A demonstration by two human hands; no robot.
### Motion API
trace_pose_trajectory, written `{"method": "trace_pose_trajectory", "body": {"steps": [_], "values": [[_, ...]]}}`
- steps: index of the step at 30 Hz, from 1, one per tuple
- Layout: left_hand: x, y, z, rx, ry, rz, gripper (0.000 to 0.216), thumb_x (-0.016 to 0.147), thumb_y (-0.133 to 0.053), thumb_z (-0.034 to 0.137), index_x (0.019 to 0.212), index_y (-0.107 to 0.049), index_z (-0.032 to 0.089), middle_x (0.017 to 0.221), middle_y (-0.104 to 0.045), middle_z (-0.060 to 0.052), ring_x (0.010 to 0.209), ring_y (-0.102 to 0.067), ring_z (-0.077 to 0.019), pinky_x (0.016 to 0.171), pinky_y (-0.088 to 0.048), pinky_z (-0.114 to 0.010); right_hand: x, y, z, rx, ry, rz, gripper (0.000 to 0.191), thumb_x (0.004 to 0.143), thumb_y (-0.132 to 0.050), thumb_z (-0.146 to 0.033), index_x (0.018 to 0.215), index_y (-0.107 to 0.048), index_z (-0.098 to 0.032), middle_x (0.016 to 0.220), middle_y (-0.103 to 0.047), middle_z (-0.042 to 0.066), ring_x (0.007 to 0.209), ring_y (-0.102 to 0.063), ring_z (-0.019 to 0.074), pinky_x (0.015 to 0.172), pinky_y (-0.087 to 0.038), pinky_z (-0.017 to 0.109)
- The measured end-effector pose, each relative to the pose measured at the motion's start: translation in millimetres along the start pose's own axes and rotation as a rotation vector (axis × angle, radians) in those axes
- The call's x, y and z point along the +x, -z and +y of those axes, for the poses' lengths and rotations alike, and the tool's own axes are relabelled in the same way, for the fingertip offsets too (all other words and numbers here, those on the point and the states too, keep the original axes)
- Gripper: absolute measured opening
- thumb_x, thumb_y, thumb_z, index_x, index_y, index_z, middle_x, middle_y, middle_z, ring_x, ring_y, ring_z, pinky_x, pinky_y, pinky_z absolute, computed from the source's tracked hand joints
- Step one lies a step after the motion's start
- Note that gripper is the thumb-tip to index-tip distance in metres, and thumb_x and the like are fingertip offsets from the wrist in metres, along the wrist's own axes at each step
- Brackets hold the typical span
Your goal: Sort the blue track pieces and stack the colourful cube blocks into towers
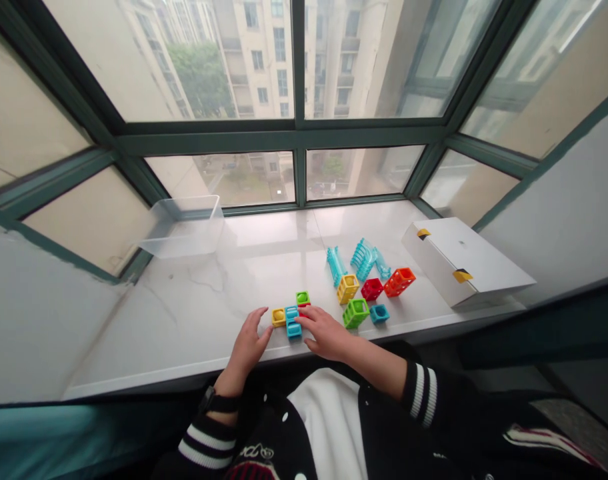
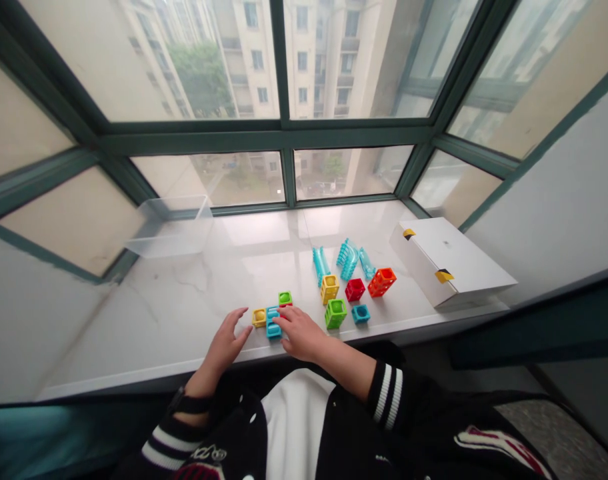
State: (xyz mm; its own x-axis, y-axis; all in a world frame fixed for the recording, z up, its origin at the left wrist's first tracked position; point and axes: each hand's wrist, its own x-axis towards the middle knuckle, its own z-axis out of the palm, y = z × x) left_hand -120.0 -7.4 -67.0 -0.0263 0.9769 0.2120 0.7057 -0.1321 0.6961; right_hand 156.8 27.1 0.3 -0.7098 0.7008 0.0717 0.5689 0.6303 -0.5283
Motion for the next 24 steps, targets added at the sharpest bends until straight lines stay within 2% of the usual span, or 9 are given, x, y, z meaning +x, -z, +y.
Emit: {"method": "trace_pose_trajectory", "body": {"steps": [4, 7, 10, 16, 24], "values": [[6, -19, -3, 0.05, -0.023, -0.032, 0.053, 0.094, -0.061, 0.035, 0.145, -0.054, 0.022, 0.149, -0.061, -0.014, 0.141, -0.057, -0.0292, 0.122, -0.045, -0.052, 8, -33, 9, -0.099, -0.044, -0.099, 0.08, 0.085, -0.077, -0.028, 0.159, -0.048, -0.017, 0.172, -0.034, 0.018, 0.159, -0.028, 0.0424, 0.128, -0.031, 0.061], [10, -32, -5, 0.075, 0.012, -0.041, 0.059, 0.091, -0.063, 0.032, 0.148, -0.051, 0.02, 0.15, -0.061, -0.016, 0.141, -0.058, -0.0308, 0.12, -0.046, -0.053, 8, -41, 11, -0.141, -0.062, -0.135, 0.088, 0.085, -0.079, -0.032, 0.164, -0.041, -0.021, 0.175, -0.029, 0.016, 0.16, -0.026, 0.0444, 0.127, -0.03, 0.066], [13, -39, -6, 0.1, 0.062, -0.046, 0.057, 0.09, -0.063, 0.029, 0.145, -0.054, 0.02, 0.146, -0.065, -0.017, 0.135, -0.063, -0.0314, 0.117, -0.05, -0.052, 5, -43, 11, -0.168, -0.07, -0.163, 0.093, 0.084, -0.078, -0.031, 0.166, -0.035, -0.022, 0.177, -0.022, 0.013, 0.161, -0.023, 0.0451, 0.126, -0.028, 0.069], [14, -33, -4, 0.078, 0.089, -0.057, 0.044, 0.091, -0.063, 0.03, 0.134, -0.061, 0.021, 0.134, -0.072, -0.014, 0.123, -0.069, -0.0308, 0.11, -0.054, -0.05, 2, -40, 9, -0.183, -0.101, -0.228, 0.097, 0.084, -0.073, -0.03, 0.17, -0.026, -0.024, 0.179, -0.013, 0.01, 0.163, -0.015, 0.0416, 0.127, -0.025, 0.068], [12, -24, 0, 0.032, 0.174, -0.079, 0.037, 0.089, -0.065, 0.038, 0.122, -0.061, 0.023, 0.122, -0.074, -0.011, 0.115, -0.07, -0.0309, 0.105, -0.055, -0.049, 3, -37, 4, -0.202, -0.134, -0.276, 0.096, 0.086, -0.063, -0.025, 0.171, -0.02, -0.023, 0.18, -0.007, 0.007, 0.165, -0.009, 0.0375, 0.129, -0.019, 0.065]]}}
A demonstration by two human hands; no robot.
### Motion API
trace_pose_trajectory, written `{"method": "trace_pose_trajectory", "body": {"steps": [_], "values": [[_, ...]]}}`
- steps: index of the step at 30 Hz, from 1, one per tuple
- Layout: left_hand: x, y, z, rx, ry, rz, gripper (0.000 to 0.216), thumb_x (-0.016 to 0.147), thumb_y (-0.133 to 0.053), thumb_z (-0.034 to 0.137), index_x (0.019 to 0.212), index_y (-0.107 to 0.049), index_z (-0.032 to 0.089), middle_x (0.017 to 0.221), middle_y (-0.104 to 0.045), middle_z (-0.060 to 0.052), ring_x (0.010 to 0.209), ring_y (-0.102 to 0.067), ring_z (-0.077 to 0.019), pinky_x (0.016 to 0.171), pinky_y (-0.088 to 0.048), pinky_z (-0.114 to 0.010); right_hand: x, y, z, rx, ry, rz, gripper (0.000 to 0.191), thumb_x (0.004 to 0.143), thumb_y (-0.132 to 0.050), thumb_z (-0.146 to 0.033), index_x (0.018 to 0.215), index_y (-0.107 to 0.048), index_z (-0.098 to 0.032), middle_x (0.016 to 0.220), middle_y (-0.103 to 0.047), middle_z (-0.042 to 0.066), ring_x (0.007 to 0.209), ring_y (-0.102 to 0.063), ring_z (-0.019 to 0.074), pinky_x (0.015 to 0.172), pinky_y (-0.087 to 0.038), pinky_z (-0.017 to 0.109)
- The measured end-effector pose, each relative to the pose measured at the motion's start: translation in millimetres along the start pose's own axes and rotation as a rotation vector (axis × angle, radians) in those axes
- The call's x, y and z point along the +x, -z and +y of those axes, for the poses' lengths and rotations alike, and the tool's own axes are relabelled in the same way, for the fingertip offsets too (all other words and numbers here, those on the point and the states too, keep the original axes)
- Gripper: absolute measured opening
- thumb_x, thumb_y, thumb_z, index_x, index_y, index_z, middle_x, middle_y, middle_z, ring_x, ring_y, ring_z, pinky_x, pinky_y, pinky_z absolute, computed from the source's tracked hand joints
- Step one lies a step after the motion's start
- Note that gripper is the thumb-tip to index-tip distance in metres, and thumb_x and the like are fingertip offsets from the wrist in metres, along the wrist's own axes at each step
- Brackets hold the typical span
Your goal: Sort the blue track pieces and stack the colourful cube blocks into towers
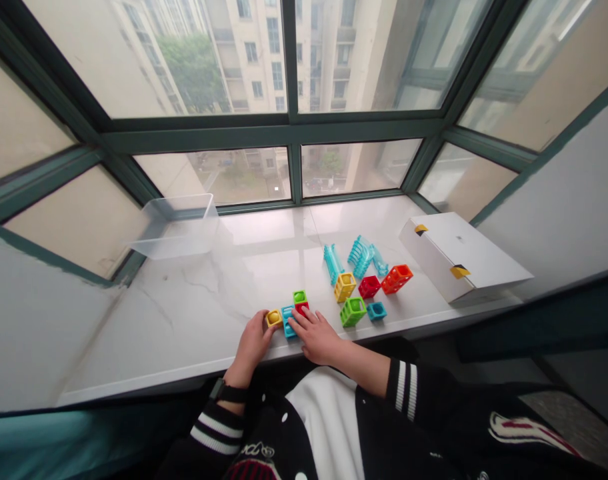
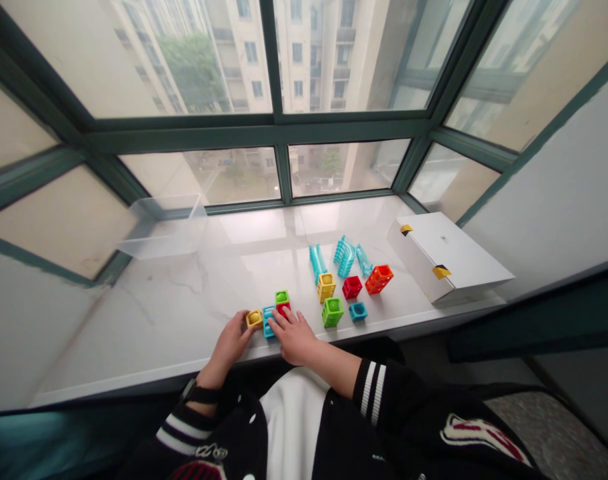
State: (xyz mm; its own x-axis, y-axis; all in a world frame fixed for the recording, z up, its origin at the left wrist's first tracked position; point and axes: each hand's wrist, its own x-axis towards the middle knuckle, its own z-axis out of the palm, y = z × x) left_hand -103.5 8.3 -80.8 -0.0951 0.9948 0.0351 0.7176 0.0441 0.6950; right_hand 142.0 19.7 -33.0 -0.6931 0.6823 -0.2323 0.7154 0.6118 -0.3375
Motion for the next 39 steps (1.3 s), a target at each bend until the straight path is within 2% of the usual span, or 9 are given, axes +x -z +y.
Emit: {"method": "trace_pose_trajectory", "body": {"steps": [8, 14, 19, 23, 26, 30, 33, 36, 39], "values": [[-1, 30, -17, -0.201, 0.256, 0.193, 0.054, 0.086, -0.067, 0.056, 0.126, -0.057, 0.022, 0.124, -0.071, -0.014, 0.101, -0.075, -0.0297, 0.094, -0.06, -0.049, -1, 1, -1, 0.012, -0.005, 0.002, 0.096, 0.084, -0.063, -0.022, 0.171, -0.023, -0.022, 0.18, -0.009, 0.007, 0.165, -0.01, 0.0382, 0.129, -0.02, 0.067], [-10, 47, -16, -0.387, 0.246, 0.305, 0.063, 0.088, -0.068, 0.062, 0.135, -0.057, 0.022, 0.132, -0.067, -0.013, 0.108, -0.075, -0.0276, 0.1, -0.06, -0.047, 1, -4, 2, 0.047, 0.004, 0.044, 0.093, 0.085, -0.067, -0.025, 0.169, -0.028, -0.023, 0.179, -0.013, 0.009, 0.163, -0.015, 0.0407, 0.127, -0.021, 0.069], [-13, 46, -10, -0.403, 0.18, 0.291, 0.057, 0.089, -0.068, 0.054, 0.136, -0.06, 0.023, 0.13, -0.068, -0.013, 0.11, -0.073, -0.027, 0.098, -0.062, -0.048, 1, 2, 1, 0.153, 0.014, 0.171, 0.086, 0.084, -0.074, -0.027, 0.163, -0.042, -0.021, 0.175, -0.027, 0.016, 0.159, -0.027, 0.042, 0.126, -0.03, 0.063], [-15, 41, 14, -0.402, 0.066, 0.236, 0.05, 0.091, -0.068, 0.047, 0.135, -0.062, 0.023, 0.134, -0.067, -0.013, 0.113, -0.071, -0.0266, 0.096, -0.063, -0.046, -2, 20, -3, 0.354, 0.081, 0.387, 0.071, 0.09, -0.073, -0.029, 0.157, -0.051, -0.021, 0.16, -0.051, 0.018, 0.149, -0.046, 0.0352, 0.124, -0.039, 0.055], [-18, 40, 42, -0.384, -0.037, 0.182, 0.048, 0.094, -0.066, 0.041, 0.138, -0.061, 0.024, 0.134, -0.067, -0.012, 0.114, -0.071, -0.0266, 0.096, -0.063, -0.046, -6, 36, -8, 0.514, 0.121, 0.465, 0.07, 0.092, -0.074, -0.03, 0.157, -0.049, -0.023, 0.151, -0.058, 0.016, 0.141, -0.054, 0.0313, 0.121, -0.044, 0.052], [-23, 45, 80, -0.337, -0.179, 0.125, 0.044, 0.097, -0.064, 0.036, 0.14, -0.061, 0.026, 0.13, -0.07, -0.011, 0.114, -0.071, -0.0265, 0.096, -0.062, -0.044, -11, 53, -12, 0.669, 0.132, 0.496, 0.068, 0.091, -0.076, -0.029, 0.154, -0.051, -0.026, 0.143, -0.061, 0.014, 0.127, -0.064, 0.0281, 0.112, -0.053, 0.05], [-27, 52, 101, -0.302, -0.266, 0.08, 0.044, 0.1, -0.062, 0.035, 0.143, -0.06, 0.028, 0.132, -0.069, -0.01, 0.116, -0.07, -0.0258, 0.099, -0.059, -0.044, -12, 63, -12, 0.773, 0.163, 0.511, 0.057, 0.09, -0.077, -0.03, 0.144, -0.06, -0.024, 0.133, -0.064, 0.012, 0.108, -0.071, 0.0231, 0.099, -0.061, 0.043], [-31, 56, 111, -0.312, -0.28, 0.079, 0.048, 0.101, -0.063, 0.037, 0.148, -0.057, 0.029, 0.137, -0.068, -0.011, 0.119, -0.069, -0.0264, 0.103, -0.058, -0.045, -15, 72, -12, 0.919, 0.199, 0.503, 0.046, 0.089, -0.08, -0.033, 0.132, -0.067, -0.022, 0.12, -0.067, 0.009, 0.095, -0.074, 0.0197, 0.09, -0.065, 0.038], [-32, 56, 114, -0.367, -0.259, 0.079, 0.054, 0.099, -0.067, 0.04, 0.15, -0.055, 0.029, 0.14, -0.066, -0.012, 0.122, -0.069, -0.0283, 0.104, -0.058, -0.046, -18, 78, -14, 1.062, 0.185, 0.494, 0.047, 0.087, -0.083, -0.041, 0.127, -0.068, -0.022, 0.118, -0.069, 0.008, 0.097, -0.075, 0.0203, 0.09, -0.065, 0.037]]}}
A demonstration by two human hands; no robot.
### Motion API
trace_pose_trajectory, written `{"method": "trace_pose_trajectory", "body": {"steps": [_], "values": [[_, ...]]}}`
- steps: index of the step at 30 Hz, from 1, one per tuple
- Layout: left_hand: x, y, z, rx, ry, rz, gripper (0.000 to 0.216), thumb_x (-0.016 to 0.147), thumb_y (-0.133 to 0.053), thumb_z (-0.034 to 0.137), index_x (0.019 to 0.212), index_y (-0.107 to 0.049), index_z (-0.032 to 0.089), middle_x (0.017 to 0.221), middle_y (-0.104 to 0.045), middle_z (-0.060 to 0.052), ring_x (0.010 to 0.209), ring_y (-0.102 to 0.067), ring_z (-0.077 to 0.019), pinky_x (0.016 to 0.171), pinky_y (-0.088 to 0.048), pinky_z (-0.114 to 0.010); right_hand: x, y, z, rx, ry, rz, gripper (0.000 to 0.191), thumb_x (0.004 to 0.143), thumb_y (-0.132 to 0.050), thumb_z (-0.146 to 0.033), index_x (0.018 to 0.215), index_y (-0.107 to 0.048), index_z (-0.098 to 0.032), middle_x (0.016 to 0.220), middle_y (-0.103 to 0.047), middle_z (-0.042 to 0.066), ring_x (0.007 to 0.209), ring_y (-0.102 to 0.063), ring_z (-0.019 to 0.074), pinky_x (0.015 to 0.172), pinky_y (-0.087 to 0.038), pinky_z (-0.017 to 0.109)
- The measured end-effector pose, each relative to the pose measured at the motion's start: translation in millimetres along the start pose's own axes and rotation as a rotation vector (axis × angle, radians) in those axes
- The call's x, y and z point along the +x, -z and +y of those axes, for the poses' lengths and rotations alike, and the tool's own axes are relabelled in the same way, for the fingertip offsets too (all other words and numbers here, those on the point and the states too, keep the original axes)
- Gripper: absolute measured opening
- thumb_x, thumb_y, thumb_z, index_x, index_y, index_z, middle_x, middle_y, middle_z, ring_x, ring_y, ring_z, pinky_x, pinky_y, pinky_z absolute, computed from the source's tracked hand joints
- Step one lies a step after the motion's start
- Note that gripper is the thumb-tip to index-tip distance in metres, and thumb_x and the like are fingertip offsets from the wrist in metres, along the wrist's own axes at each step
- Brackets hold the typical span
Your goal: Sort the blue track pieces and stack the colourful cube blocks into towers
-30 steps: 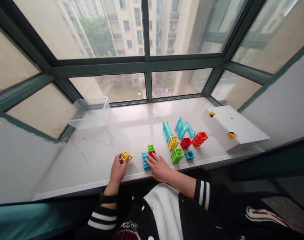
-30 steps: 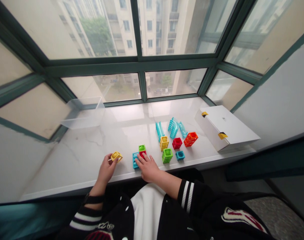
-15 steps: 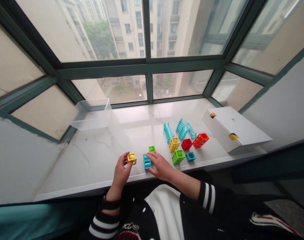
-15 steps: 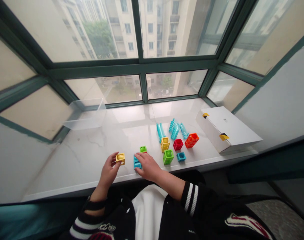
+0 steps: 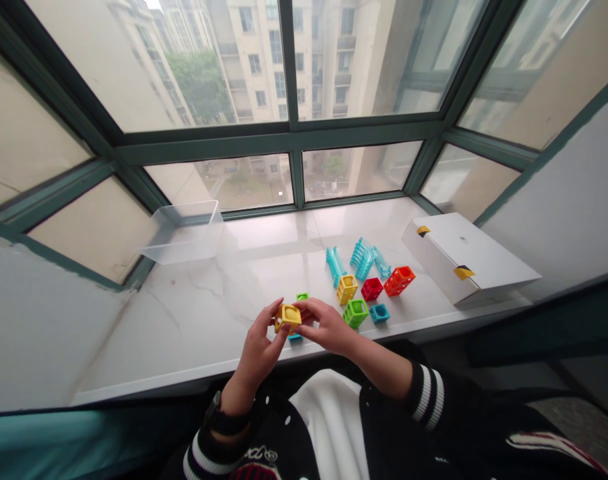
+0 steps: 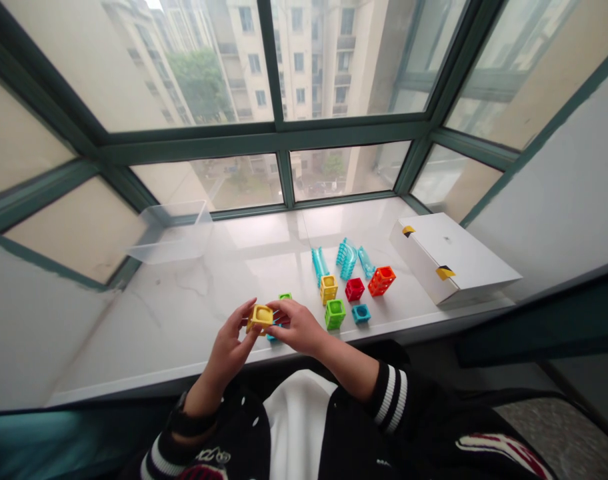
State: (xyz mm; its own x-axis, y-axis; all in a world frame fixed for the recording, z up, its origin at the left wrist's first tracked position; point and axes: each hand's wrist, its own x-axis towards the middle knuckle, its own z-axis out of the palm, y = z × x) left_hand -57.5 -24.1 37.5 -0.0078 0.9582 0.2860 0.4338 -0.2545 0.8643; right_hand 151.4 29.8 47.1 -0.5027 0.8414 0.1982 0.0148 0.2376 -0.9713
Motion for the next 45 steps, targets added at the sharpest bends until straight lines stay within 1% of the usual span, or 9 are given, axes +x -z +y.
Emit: {"method": "trace_pose_trajectory", "body": {"steps": [4, 10, 17, 23, 30, 33, 37, 40, 45], "values": [[0, -5, 4, -0.1, 0.067, 0.025, 0.061, 0.092, -0.075, 0.044, 0.148, -0.055, 0.028, 0.139, -0.066, -0.012, 0.126, -0.068, -0.0306, 0.109, -0.056, -0.047, -3, 0, -4, 0.057, -0.059, 0.038, 0.052, 0.085, -0.084, -0.047, 0.128, -0.067, -0.021, 0.119, -0.071, 0.009, 0.099, -0.075, 0.0211, 0.088, -0.065, 0.036], [4, -11, 13, -0.171, 0.112, 0.011, 0.052, 0.092, -0.074, 0.045, 0.139, -0.06, 0.026, 0.13, -0.069, -0.012, 0.118, -0.07, -0.0303, 0.105, -0.058, -0.047, -5, 3, -2, -0.006, -0.063, 0.061, 0.051, 0.086, -0.082, -0.042, 0.129, -0.066, -0.02, 0.119, -0.072, 0.01, 0.094, -0.074, 0.0196, 0.085, -0.064, 0.035], [13, -10, 29, -0.022, -0.054, -0.034, 0.039, 0.095, -0.069, 0.033, 0.134, -0.066, 0.03, 0.128, -0.066, -0.009, 0.116, -0.066, -0.0269, 0.099, -0.057, -0.043, -7, 16, -7, -0.119, 0.032, 0.012, 0.043, 0.087, -0.078, -0.028, 0.127, -0.066, -0.02, 0.118, -0.068, 0.009, 0.096, -0.074, 0.0199, 0.087, -0.065, 0.036], [21, -17, 41, -0.001, -0.136, -0.044, 0.042, 0.094, -0.065, 0.024, 0.136, -0.067, 0.03, 0.125, -0.066, -0.008, 0.114, -0.065, -0.0253, 0.101, -0.055, -0.042, -9, 33, -22, -0.224, 0.081, -0.007, 0.044, 0.087, -0.079, -0.023, 0.129, -0.066, -0.023, 0.115, -0.068, 0.007, 0.09, -0.072, 0.0172, 0.083, -0.064, 0.033], [30, -38, 57, 0.014, -0.205, -0.027, 0.04, 0.094, -0.063, 0.023, 0.133, -0.065, 0.029, 0.126, -0.065, -0.01, 0.118, -0.064, -0.0279, 0.105, -0.054, -0.046, -14, 57, -37, -0.257, 0.064, 0.025, 0.04, 0.088, -0.076, -0.025, 0.127, -0.067, -0.023, 0.115, -0.073, 0.006, 0.088, -0.075, 0.0172, 0.082, -0.065, 0.033], [37, -50, 58, 0.006, -0.193, -0.029, 0.048, 0.094, -0.067, 0.026, 0.141, -0.06, 0.029, 0.13, -0.065, -0.011, 0.121, -0.064, -0.0287, 0.107, -0.055, -0.048, -16, 72, -36, -0.262, 0.059, 0.05, 0.04, 0.09, -0.077, -0.03, 0.128, -0.068, -0.023, 0.118, -0.074, 0.008, 0.089, -0.075, 0.0186, 0.082, -0.065, 0.035], [51, -69, 54, -0.107, -0.133, -0.097, 0.068, 0.09, -0.078, 0.034, 0.152, -0.05, 0.028, 0.138, -0.063, -0.011, 0.126, -0.065, -0.0287, 0.112, -0.052, -0.048, -19, 96, -31, -0.308, 0.051, 0.117, 0.043, 0.09, -0.076, -0.033, 0.132, -0.068, -0.024, 0.123, -0.074, 0.009, 0.096, -0.075, 0.0212, 0.085, -0.065, 0.038], [66, -85, 49, -0.233, -0.075, -0.15, 0.063, 0.091, -0.078, 0.037, 0.148, -0.054, 0.028, 0.137, -0.066, -0.012, 0.127, -0.066, -0.0283, 0.115, -0.051, -0.049, -21, 116, -27, -0.345, 0.041, 0.186, 0.046, 0.09, -0.076, -0.033, 0.134, -0.068, -0.026, 0.125, -0.075, 0.009, 0.105, -0.074, 0.0241, 0.09, -0.064, 0.041], [92, -109, 36, -0.439, 0.068, -0.233, 0.061, 0.086, -0.083, 0.04, 0.141, -0.06, 0.026, 0.136, -0.067, -0.013, 0.125, -0.066, -0.0273, 0.111, -0.053, -0.048, -26, 148, -17, -0.371, -0.034, 0.335, 0.047, 0.09, -0.075, -0.033, 0.135, -0.068, -0.026, 0.129, -0.075, 0.01, 0.108, -0.074, 0.0265, 0.094, -0.065, 0.045]]}}
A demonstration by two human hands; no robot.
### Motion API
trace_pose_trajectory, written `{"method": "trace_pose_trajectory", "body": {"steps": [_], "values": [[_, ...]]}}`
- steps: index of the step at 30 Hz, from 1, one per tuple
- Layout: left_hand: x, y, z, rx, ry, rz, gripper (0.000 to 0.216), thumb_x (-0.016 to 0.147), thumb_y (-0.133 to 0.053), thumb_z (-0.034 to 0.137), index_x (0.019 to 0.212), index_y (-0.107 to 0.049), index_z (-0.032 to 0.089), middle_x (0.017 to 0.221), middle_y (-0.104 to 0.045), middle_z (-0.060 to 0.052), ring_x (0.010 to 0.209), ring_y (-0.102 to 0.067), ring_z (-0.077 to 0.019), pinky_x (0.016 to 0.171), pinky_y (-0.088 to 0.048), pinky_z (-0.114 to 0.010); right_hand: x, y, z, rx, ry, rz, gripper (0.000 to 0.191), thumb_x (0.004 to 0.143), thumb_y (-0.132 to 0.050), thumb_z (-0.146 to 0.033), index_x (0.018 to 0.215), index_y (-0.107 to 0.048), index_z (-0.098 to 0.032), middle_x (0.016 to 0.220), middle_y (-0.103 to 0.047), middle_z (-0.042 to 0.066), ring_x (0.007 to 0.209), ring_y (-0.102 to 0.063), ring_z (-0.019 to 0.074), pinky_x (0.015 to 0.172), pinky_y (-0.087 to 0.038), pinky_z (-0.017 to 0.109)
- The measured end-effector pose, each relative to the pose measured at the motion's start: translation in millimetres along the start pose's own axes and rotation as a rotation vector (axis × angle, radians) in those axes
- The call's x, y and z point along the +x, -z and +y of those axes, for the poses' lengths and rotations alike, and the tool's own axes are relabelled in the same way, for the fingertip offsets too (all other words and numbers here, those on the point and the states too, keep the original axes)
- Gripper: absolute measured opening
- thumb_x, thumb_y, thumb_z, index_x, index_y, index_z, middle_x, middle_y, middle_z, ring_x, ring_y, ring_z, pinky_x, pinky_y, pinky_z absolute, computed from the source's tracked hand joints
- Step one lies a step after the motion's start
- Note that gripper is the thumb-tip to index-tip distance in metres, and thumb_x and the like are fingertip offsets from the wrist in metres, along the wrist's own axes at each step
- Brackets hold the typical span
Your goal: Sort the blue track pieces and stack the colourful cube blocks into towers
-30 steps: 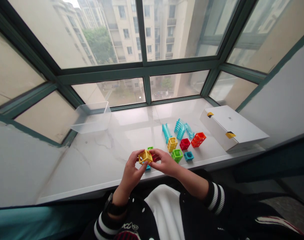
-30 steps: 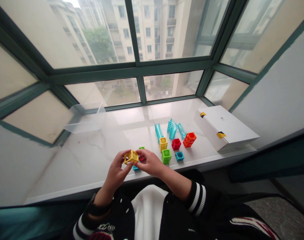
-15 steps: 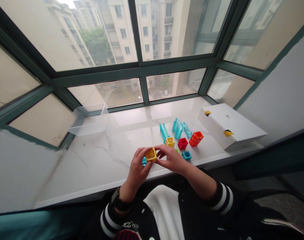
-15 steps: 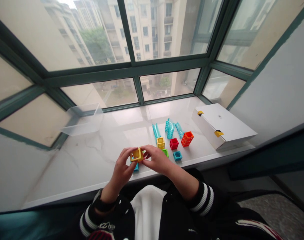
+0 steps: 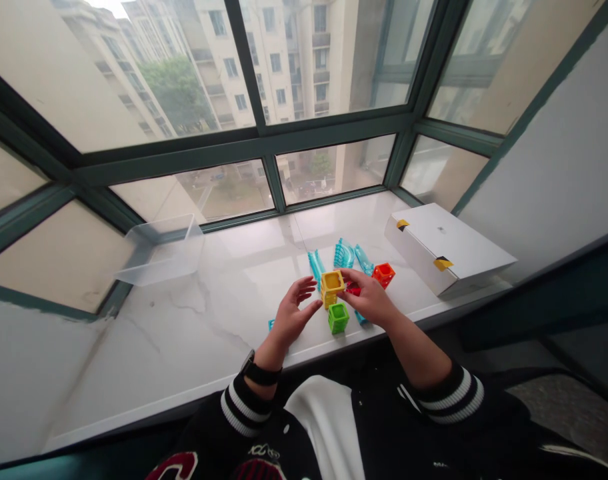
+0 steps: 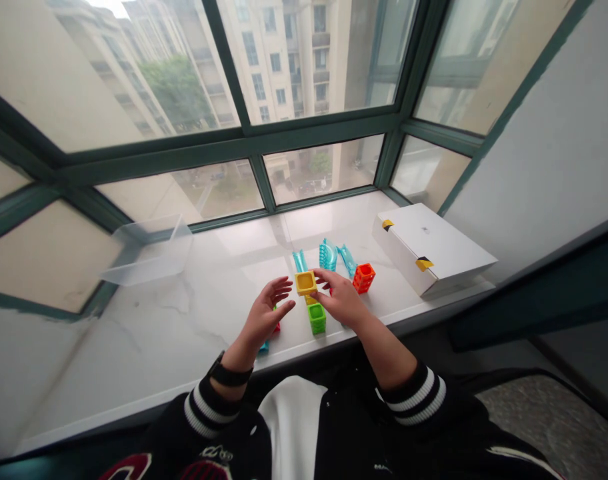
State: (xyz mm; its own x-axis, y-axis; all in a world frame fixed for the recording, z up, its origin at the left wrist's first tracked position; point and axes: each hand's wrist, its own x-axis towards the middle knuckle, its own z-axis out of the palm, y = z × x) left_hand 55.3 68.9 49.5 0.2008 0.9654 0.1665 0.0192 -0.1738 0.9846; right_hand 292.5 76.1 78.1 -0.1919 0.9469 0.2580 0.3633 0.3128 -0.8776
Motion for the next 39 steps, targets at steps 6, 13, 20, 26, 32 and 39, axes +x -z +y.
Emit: {"method": "trace_pose_trajectory", "body": {"steps": [6, 13, 20, 26, 32, 39], "values": [[24, -3, -36, -0.311, 0.234, 0.101, 0.057, 0.086, -0.079, 0.044, 0.138, -0.062, 0.026, 0.139, -0.065, -0.014, 0.114, -0.069, -0.0235, 0.097, -0.058, -0.041, 4, 12, 29, -0.007, -0.119, 0.113, 0.047, 0.086, -0.074, -0.027, 0.133, -0.068, -0.027, 0.124, -0.077, 0.008, 0.106, -0.075, 0.0262, 0.092, -0.067, 0.046], [32, -11, -61, -0.095, 0.222, 0.109, 0.061, 0.082, -0.082, 0.039, 0.138, -0.06, 0.025, 0.139, -0.065, -0.015, 0.107, -0.068, -0.0229, 0.087, -0.057, -0.039, 17, -2, 51, -0.081, -0.149, 0.045, 0.047, 0.086, -0.074, -0.027, 0.133, -0.069, -0.027, 0.125, -0.077, 0.007, 0.114, -0.074, 0.0272, 0.099, -0.062, 0.047], [34, -20, -68, 0.338, -0.08, 0.064, 0.066, 0.08, -0.084, 0.026, 0.142, -0.059, 0.026, 0.141, -0.064, -0.014, 0.126, -0.062, -0.0315, 0.101, -0.054, -0.049, 26, -14, 62, -0.146, -0.148, -0.01, 0.05, 0.087, -0.074, -0.024, 0.137, -0.068, -0.028, 0.129, -0.076, 0.007, 0.123, -0.071, 0.0269, 0.105, -0.058, 0.047], [37, -24, -72, 0.312, -0.066, 0.032, 0.056, 0.088, -0.077, 0.021, 0.141, -0.059, 0.024, 0.137, -0.068, -0.015, 0.126, -0.066, -0.0297, 0.111, -0.051, -0.054, 27, -19, 68, -0.108, -0.153, -0.062, 0.049, 0.087, -0.073, -0.023, 0.136, -0.069, -0.025, 0.129, -0.077, 0.008, 0.121, -0.071, 0.0268, 0.101, -0.06, 0.046], [39, -25, -75, 0.254, -0.055, 0.045, 0.055, 0.087, -0.077, 0.017, 0.138, -0.059, 0.024, 0.135, -0.07, -0.013, 0.122, -0.07, -0.0264, 0.11, -0.056, -0.05, 28, -22, 78, -0.015, -0.132, -0.083, 0.048, 0.087, -0.074, -0.024, 0.135, -0.069, -0.027, 0.129, -0.077, 0.007, 0.113, -0.075, 0.0253, 0.096, -0.063, 0.042], [40, -24, -75, 0.192, 0.023, 0.052, 0.06, 0.086, -0.08, 0.017, 0.141, -0.057, 0.025, 0.131, -0.071, -0.011, 0.115, -0.074, -0.0259, 0.104, -0.061, -0.049, 30, -22, 80, -0.002, -0.136, -0.091, 0.049, 0.087, -0.074, -0.022, 0.136, -0.069, -0.028, 0.129, -0.077, 0.006, 0.113, -0.076, 0.0271, 0.097, -0.064, 0.044]]}}
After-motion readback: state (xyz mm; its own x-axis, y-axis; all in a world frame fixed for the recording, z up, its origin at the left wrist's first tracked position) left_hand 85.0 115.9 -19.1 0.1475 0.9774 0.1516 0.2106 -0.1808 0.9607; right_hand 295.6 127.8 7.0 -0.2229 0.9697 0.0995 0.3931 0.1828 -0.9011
